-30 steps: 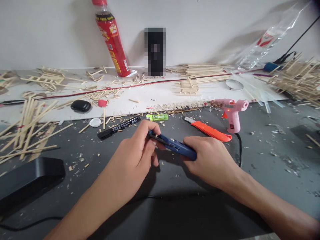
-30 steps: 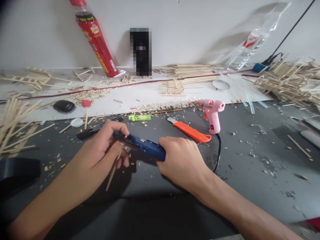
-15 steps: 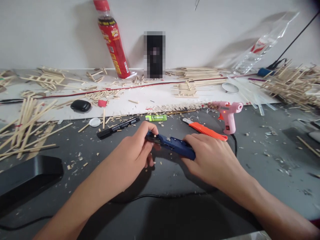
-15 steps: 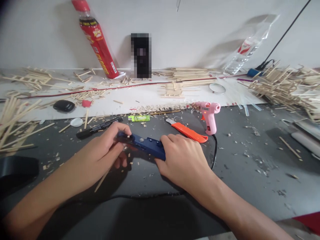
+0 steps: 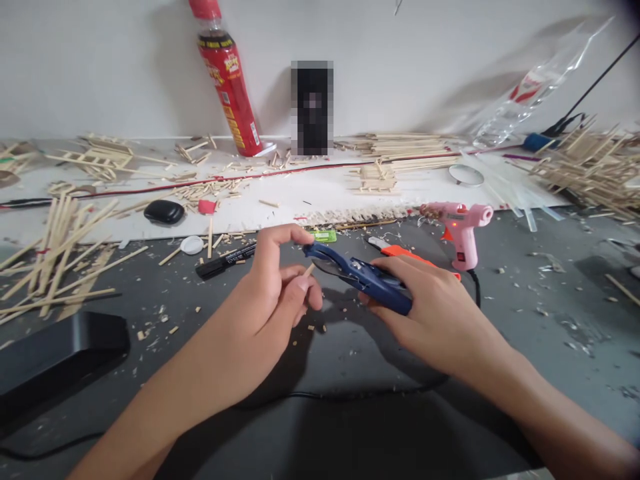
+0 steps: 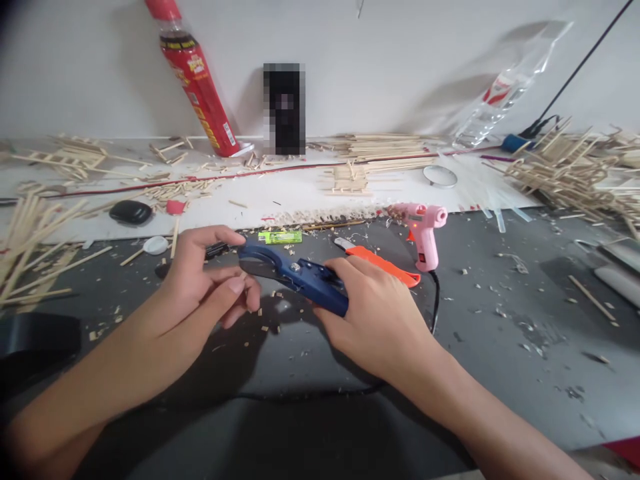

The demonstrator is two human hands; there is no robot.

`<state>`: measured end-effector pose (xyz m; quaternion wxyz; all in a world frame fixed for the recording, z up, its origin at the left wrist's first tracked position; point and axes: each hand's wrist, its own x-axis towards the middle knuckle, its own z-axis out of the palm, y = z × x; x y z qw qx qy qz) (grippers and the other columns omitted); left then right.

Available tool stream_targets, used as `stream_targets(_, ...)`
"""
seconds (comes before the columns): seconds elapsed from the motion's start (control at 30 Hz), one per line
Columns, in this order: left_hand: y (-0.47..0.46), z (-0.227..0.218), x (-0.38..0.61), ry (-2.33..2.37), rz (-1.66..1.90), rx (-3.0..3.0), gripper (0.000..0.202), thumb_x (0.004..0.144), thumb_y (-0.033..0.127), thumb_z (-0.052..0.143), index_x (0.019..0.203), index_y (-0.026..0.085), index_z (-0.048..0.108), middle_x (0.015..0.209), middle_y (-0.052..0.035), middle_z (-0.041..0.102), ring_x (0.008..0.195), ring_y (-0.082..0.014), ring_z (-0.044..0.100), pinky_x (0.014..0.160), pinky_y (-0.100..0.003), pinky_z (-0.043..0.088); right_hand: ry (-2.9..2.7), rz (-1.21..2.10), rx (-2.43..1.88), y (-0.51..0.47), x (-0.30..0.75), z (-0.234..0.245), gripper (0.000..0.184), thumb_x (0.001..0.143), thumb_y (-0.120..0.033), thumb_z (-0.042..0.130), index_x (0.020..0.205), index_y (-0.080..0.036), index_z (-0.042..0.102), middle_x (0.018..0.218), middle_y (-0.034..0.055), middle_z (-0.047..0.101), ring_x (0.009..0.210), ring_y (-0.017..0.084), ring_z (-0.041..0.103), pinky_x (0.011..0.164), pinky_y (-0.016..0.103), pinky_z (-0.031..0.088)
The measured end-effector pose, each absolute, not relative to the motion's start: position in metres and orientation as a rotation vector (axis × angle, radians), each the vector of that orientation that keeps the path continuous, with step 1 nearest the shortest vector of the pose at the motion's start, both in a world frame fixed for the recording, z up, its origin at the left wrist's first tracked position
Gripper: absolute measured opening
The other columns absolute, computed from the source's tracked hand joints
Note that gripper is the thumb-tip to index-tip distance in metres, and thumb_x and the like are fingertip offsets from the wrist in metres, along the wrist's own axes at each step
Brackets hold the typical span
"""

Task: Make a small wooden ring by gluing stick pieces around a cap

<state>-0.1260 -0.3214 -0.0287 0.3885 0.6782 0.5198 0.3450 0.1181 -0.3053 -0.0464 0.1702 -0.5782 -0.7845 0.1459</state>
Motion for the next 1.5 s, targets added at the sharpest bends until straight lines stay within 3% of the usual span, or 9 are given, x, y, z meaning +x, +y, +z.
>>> stream_targets(0.13, -0.325, -0.026, -0.123, 1.171, 0.914, 1.617, 0.028, 0.114, 0.028, 0.037, 0.139, 0.041, 0.032, 0.082, 0.0046, 0.065, 0.065, -0.0139, 0.061, 0.065, -0.025, 0.054, -2.188, 0.528, -1.555, -0.310, 0.116, -0.043, 0.032, 0.087, -0.032, 0.066, 0.116, -0.022, 0.073, 0.103, 0.0061, 0.078, 0.089, 0.027, 0.073, 0.078, 0.038, 0.050)
stream_targets(0.3, -0.332, -0.026, -0.123, 1.181, 0.906, 1.585, 0.029, 0.115, 0.029, 0.036, 0.141, 0.041, 0.032, 0.079, 0.0042, 0.064, 0.065, -0.0145, 0.060, 0.062, -0.027, 0.053, -2.241, 0.513, -1.503, -0.316, 0.113, -0.041, 0.029, 0.085, -0.028, 0.063, 0.111, -0.021, 0.072, 0.095, 0.0062, 0.077, 0.084, 0.026, 0.071, 0.073, 0.036, 0.048)
stream_targets(0.47, -0.335, -0.028, -0.120, 1.221, 0.941, 1.619, 0.026, 0.116, 0.032, 0.037, 0.139, 0.042, 0.037, 0.077, 0.0060, 0.063, 0.066, -0.0148, 0.063, 0.064, -0.028, 0.055, -2.281, 0.405, -1.510, -0.316, 0.111, -0.042, 0.011, 0.084, -0.030, 0.061, 0.088, -0.021, 0.067, 0.078, 0.0024, 0.070, 0.067, 0.022, 0.065, 0.060, 0.032, 0.038)
stream_targets(0.57, -0.335, -0.027, -0.118, 1.238, 0.934, 1.675, 0.025, 0.116, 0.029, 0.038, 0.137, 0.042, 0.038, 0.086, 0.0058, 0.067, 0.070, -0.0130, 0.067, 0.067, -0.027, 0.056, -2.282, 0.325, -1.504, -0.316, 0.112, -0.043, 0.010, 0.084, -0.031, 0.061, 0.081, -0.022, 0.062, 0.071, 0.0004, 0.065, 0.060, 0.019, 0.060, 0.056, 0.031, 0.032)
stream_targets(0.7, -0.335, -0.027, -0.119, 1.292, 0.869, 1.745, 0.025, 0.115, 0.025, 0.036, 0.136, 0.039, 0.040, 0.092, 0.0052, 0.069, 0.071, -0.0114, 0.067, 0.068, -0.027, 0.055, -2.286, 0.296, -1.489, -0.314, 0.112, -0.046, 0.011, 0.086, -0.031, 0.061, 0.082, -0.021, 0.062, 0.071, 0.0000, 0.064, 0.059, 0.019, 0.059, 0.055, 0.031, 0.029)
stream_targets(0.87, -0.333, -0.027, -0.121, 1.352, 0.808, 1.815, 0.021, 0.114, 0.022, 0.038, 0.131, 0.034, 0.043, 0.079, 0.0065, 0.066, 0.066, -0.0121, 0.066, 0.064, -0.027, 0.053, -2.291, 0.299, -1.473, -0.314, 0.111, -0.048, 0.008, 0.084, -0.028, 0.062, 0.086, -0.021, 0.065, 0.074, 0.0006, 0.066, 0.061, 0.019, 0.060, 0.057, 0.032, 0.029)
stream_targets(1.5, -0.334, -0.027, -0.122, 1.368, 0.812, 1.818, 0.024, 0.114, 0.023, 0.038, 0.131, 0.039, 0.041, 0.080, 0.0091, 0.068, 0.067, -0.0109, 0.068, 0.063, -0.023, 0.055, -2.265, 0.403, -1.507, -0.315, 0.111, -0.048, 0.015, 0.087, -0.030, 0.062, 0.095, -0.020, 0.071, 0.081, 0.0022, 0.069, 0.069, 0.022, 0.065, 0.061, 0.033, 0.035)
